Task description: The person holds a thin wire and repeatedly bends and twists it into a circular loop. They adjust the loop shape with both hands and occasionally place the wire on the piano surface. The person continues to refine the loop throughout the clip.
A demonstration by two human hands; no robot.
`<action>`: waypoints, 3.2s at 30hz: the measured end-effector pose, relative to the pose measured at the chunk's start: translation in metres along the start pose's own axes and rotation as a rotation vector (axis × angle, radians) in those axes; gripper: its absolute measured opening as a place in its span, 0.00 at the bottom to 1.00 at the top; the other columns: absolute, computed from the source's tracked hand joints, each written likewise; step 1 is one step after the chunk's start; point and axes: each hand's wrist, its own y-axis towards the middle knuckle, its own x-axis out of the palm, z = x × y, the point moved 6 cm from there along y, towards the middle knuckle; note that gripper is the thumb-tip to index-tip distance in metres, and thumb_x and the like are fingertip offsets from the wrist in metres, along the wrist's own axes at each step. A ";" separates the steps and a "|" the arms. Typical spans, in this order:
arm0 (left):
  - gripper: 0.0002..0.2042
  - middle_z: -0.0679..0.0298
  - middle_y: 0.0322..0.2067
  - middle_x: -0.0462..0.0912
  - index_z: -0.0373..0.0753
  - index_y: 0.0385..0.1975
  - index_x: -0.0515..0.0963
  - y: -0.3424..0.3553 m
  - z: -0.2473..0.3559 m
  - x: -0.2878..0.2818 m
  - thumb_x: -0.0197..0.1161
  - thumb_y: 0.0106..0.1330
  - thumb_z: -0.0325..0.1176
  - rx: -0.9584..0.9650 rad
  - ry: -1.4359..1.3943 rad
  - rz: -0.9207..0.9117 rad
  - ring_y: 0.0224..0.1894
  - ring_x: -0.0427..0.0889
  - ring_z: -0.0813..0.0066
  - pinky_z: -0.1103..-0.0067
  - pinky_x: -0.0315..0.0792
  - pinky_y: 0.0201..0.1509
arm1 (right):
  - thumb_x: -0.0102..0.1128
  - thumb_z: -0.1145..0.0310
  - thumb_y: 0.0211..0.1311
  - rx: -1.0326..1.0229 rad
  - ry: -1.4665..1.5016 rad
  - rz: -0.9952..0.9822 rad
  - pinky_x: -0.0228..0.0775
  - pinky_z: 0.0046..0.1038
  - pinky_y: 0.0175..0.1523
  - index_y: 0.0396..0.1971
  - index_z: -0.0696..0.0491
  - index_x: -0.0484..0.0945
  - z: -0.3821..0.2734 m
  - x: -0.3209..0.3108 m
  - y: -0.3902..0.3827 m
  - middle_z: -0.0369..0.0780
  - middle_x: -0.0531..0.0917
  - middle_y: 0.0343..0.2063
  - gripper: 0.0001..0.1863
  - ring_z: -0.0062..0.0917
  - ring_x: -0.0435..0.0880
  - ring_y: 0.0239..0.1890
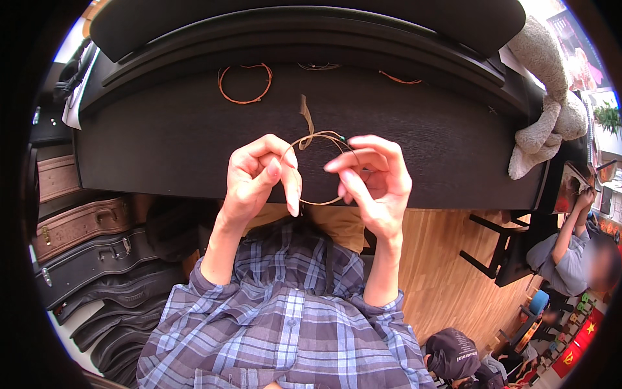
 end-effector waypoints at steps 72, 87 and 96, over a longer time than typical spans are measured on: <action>0.17 0.53 0.37 0.86 0.31 0.53 0.70 0.005 0.001 -0.001 0.60 0.71 0.34 0.061 0.193 0.031 0.42 0.86 0.69 0.77 0.76 0.51 | 0.62 0.85 0.59 -0.134 0.078 0.178 0.81 0.29 0.41 0.35 0.56 0.68 0.001 -0.003 0.000 0.43 0.82 0.29 0.12 0.27 0.85 0.33; 0.09 0.51 0.34 0.86 0.32 0.43 0.73 0.005 -0.002 -0.006 0.57 0.72 0.32 0.082 0.082 0.033 0.41 0.86 0.64 0.71 0.79 0.51 | 0.51 0.61 0.73 -0.407 0.317 0.060 0.70 0.21 0.22 0.30 0.56 0.71 -0.002 -0.013 -0.003 0.41 0.74 0.35 0.14 0.20 0.76 0.16; 0.11 0.52 0.32 0.86 0.31 0.44 0.73 0.005 -0.001 -0.005 0.57 0.73 0.34 0.058 0.094 0.039 0.37 0.87 0.65 0.73 0.80 0.47 | 0.60 0.61 0.68 -0.347 0.362 -0.016 0.61 0.18 0.25 0.30 0.55 0.73 0.001 -0.011 -0.006 0.37 0.77 0.22 0.13 0.14 0.72 0.17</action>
